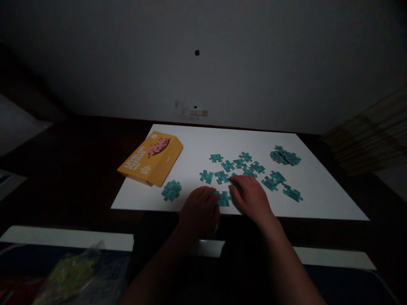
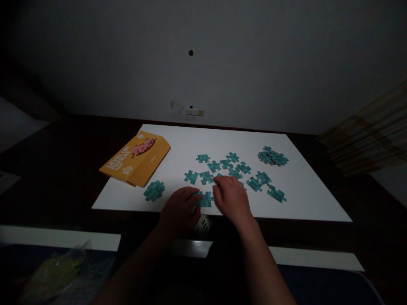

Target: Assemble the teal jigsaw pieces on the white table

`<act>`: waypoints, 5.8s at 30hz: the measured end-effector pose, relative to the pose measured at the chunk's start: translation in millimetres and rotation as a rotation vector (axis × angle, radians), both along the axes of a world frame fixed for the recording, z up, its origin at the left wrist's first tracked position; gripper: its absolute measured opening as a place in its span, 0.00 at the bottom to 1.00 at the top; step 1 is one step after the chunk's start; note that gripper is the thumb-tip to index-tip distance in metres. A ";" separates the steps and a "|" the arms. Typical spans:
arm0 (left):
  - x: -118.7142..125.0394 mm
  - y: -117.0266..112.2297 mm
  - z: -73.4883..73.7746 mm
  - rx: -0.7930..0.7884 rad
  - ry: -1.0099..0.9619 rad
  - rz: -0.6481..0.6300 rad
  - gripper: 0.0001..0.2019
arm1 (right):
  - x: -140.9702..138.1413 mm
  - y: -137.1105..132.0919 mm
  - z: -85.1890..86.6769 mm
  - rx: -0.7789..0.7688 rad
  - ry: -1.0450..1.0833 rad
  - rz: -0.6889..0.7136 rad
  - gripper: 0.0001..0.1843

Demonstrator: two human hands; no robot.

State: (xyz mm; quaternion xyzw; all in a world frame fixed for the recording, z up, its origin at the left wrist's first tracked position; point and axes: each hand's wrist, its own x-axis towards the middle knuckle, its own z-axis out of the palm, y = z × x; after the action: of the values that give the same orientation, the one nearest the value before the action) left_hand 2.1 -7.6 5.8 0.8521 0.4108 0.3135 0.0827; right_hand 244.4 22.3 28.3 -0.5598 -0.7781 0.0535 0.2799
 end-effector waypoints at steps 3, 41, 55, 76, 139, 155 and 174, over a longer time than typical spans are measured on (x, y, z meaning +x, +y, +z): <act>0.0 -0.1 0.2 -0.006 0.013 0.006 0.16 | -15.4 19.7 5.9 -0.032 -0.017 0.104 0.25; 1.7 6.4 0.6 0.065 -0.019 -0.011 0.14 | 18.2 0.6 6.2 -0.365 1.227 -0.294 0.32; 0.3 8.9 -3.2 0.072 0.012 0.003 0.13 | 8.7 -26.1 -1.7 -0.327 1.209 -0.354 0.31; 0.7 7.7 -2.4 0.052 0.010 -0.005 0.13 | 25.0 -36.2 -15.0 -0.152 0.539 -0.376 0.21; -3.0 4.9 -2.0 0.058 -0.029 0.008 0.08 | 5.7 -28.7 10.0 -0.238 -0.040 -0.105 0.11; -2.0 4.3 -3.2 0.065 -0.045 0.000 0.08 | -0.3 -49.3 9.8 -0.095 -0.102 0.016 0.23; -2.4 3.7 1.9 0.033 -0.022 0.011 0.07 | 43.4 -68.8 -5.4 -0.100 -0.081 -0.097 0.17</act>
State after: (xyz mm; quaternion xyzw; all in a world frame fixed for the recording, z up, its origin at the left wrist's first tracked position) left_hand -0.3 -3.8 7.8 0.8475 0.4094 0.3301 0.0715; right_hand 287.8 -46.5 22.9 -0.6116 -0.7572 0.0559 0.2223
